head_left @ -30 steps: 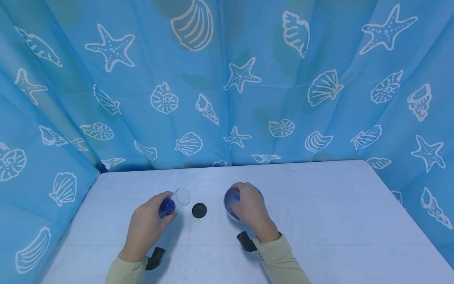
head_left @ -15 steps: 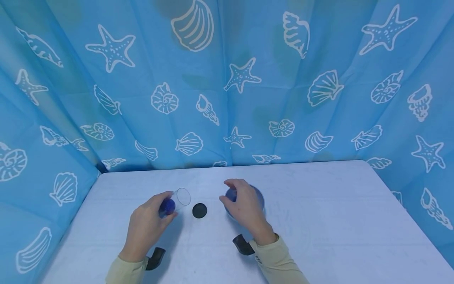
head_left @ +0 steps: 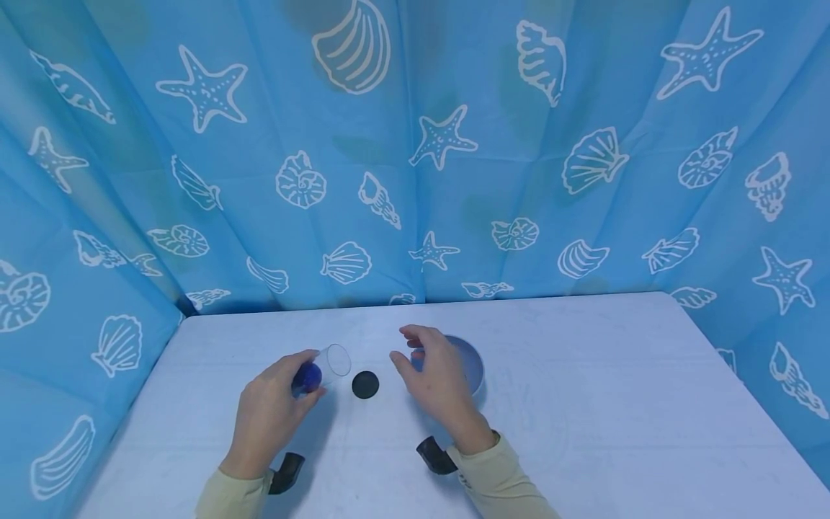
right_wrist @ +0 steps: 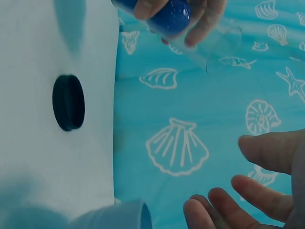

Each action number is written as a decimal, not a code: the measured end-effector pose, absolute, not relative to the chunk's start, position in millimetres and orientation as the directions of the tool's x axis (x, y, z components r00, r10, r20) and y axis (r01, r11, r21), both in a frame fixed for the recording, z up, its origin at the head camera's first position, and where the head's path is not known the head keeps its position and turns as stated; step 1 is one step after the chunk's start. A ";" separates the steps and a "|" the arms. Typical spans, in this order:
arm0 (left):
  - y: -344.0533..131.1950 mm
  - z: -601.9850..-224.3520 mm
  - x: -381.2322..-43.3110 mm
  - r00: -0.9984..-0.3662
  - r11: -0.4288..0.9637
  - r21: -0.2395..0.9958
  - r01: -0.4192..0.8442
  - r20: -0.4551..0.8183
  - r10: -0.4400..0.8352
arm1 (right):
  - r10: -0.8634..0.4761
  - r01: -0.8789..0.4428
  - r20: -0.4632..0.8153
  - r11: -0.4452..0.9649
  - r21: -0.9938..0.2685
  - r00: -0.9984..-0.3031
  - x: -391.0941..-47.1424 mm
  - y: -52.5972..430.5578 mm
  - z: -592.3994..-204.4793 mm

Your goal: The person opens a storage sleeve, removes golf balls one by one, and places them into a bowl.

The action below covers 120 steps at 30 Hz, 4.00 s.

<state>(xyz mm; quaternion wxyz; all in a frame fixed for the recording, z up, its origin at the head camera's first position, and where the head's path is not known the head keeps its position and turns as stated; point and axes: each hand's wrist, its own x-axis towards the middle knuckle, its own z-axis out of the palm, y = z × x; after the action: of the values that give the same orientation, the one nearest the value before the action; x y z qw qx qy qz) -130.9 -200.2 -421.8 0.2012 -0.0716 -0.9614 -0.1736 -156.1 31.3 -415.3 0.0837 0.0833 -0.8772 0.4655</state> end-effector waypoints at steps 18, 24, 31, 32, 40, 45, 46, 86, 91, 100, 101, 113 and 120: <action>-197.8 -422.2 -129.4 -0.902 0.930 0.294 0.219 0.425 0.077 | -0.117 -0.255 0.227 0.410 -0.876 -0.967 -148.4 14.5 -423.3; -195.7 -420.6 -129.0 -0.894 0.938 0.268 0.219 0.440 0.083 | -0.146 -0.269 0.231 0.358 -0.894 -0.962 -146.9 10.2 -425.2; -192.8 -416.9 -127.4 -0.894 0.945 0.250 0.212 0.441 0.084 | -0.178 -0.246 0.197 0.324 -0.914 -0.964 -143.8 4.4 -426.1; -192.5 -416.4 -127.1 -0.893 0.946 0.245 0.212 0.441 0.086 | -0.184 -0.249 0.199 0.314 -0.916 -0.963 -143.2 3.8 -426.2; -194.2 -417.5 -126.1 -0.880 0.944 0.223 0.243 0.461 0.118 | -0.225 -0.267 0.213 0.244 -0.932 -0.951 -142.0 -0.5 -431.4; -195.3 -419.3 -126.7 -0.858 0.938 0.211 0.275 0.493 0.140 | -0.234 -0.261 0.209 0.216 -0.941 -0.950 -141.1 -2.1 -432.6; -195.4 -419.7 -126.9 -0.855 0.938 0.208 0.278 0.499 0.143 | -0.235 -0.263 0.212 0.210 -0.942 -0.949 -141.0 -2.4 -432.7; -191.4 -412.7 -122.2 -0.819 0.955 0.027 0.297 0.522 0.240 | -0.341 -0.027 0.025 0.000 -1.000 -0.940 -145.6 -2.3 -435.9; -189.7 -409.7 -121.0 -0.830 0.959 0.020 0.282 0.507 0.233 | -0.365 0.021 0.003 -0.061 -0.998 -0.931 -146.0 -2.5 -436.7; -189.1 -408.4 -120.9 -0.818 0.958 0.005 0.287 0.522 0.243 | -0.367 0.070 -0.032 -0.091 -0.993 -0.930 -147.7 -2.1 -439.5; -189.0 -408.6 -121.0 -0.817 0.958 0.007 0.288 0.523 0.242 | -0.368 0.073 -0.033 -0.094 -0.993 -0.929 -147.9 -1.8 -439.6; -186.1 -410.8 -121.1 -0.830 0.964 0.031 0.264 0.517 0.211 | -0.362 0.057 -0.027 -0.072 -0.996 -0.932 -146.6 0.8 -435.6; -185.9 -411.0 -119.5 -0.834 0.966 0.039 0.257 0.514 0.201 | -0.347 0.043 -0.026 -0.040 -0.998 -0.938 -146.3 1.8 -434.4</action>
<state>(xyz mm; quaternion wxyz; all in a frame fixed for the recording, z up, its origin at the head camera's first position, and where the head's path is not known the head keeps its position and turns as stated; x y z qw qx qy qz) -119.5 -185.9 -411.0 0.2624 -0.1196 -0.9560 -0.0532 -146.3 1.8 -434.4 -0.1366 0.1119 -0.6793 0.7123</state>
